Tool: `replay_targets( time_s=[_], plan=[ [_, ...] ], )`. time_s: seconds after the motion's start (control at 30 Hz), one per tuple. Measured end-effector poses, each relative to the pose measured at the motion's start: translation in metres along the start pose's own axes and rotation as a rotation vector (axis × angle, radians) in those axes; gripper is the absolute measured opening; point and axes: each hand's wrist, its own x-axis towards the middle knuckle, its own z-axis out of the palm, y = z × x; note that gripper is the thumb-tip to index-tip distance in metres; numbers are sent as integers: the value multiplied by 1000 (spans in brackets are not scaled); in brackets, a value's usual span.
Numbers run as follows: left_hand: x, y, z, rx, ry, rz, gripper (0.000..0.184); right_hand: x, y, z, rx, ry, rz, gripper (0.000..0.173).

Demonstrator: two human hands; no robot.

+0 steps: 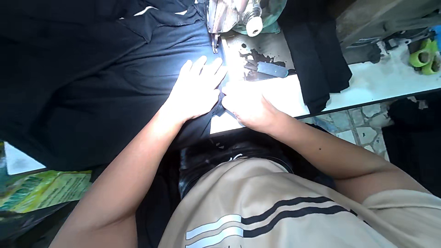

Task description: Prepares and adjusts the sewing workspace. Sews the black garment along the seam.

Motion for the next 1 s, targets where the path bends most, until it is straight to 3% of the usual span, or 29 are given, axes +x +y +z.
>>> replay_targets(
  time_s=[0.23, 0.43, 1.0],
  plan=[
    [4, 2, 3, -5, -12, -34, 59, 2, 3, -9, 31, -65, -5, 15],
    [-3, -12, 21, -21, 448, 200, 36, 2, 5, -8, 15, -93, -14, 18],
    [21, -27, 13, 17, 417, 124, 40, 26, 33, -2, -10, -41, 48, 4]
  ],
)
